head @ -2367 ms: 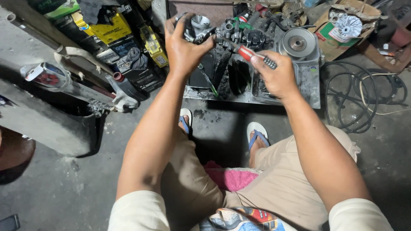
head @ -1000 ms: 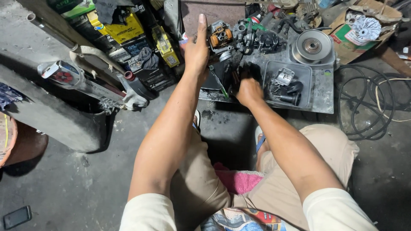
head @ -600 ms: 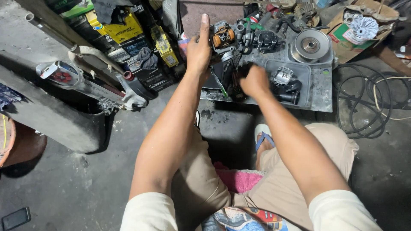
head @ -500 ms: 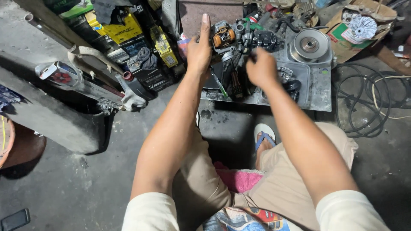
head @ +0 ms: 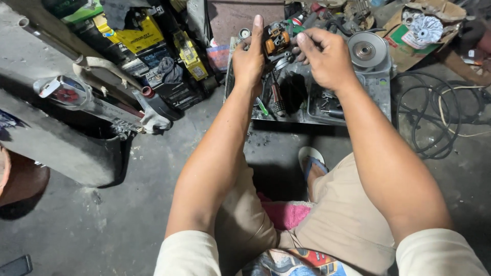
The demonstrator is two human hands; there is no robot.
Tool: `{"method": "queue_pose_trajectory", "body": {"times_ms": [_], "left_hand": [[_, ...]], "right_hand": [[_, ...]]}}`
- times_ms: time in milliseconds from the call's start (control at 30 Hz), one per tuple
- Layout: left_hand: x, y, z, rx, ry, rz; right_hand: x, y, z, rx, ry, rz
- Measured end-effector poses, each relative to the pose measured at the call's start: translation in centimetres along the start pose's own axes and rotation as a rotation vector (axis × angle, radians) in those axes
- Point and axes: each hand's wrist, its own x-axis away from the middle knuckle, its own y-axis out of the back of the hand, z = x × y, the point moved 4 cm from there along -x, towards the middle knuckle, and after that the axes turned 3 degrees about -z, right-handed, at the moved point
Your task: The person sits on the floor and uses a wire brush to clean a mechanical part. They then pick up a small orange component and attach it to the main assembly, followed by using a power tool to tighten or adjust the part.
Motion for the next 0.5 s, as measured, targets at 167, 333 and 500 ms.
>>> {"method": "queue_pose_trajectory", "body": {"times_ms": [167,333,500], "left_hand": [[1.8,-1.5,0.0,0.02,0.005,0.027],[3.5,-3.1,0.2,0.084,0.05,0.053],[4.0,-4.3,1.4,0.069,0.018,-0.005]], "right_hand": [[1.5,1.5,1.4,0.101,0.026,0.012],[2.1,2.4,0.1,-0.023,0.043,-0.031],[2.8,2.9,1.2,0.283,0.158,-0.164]]}}
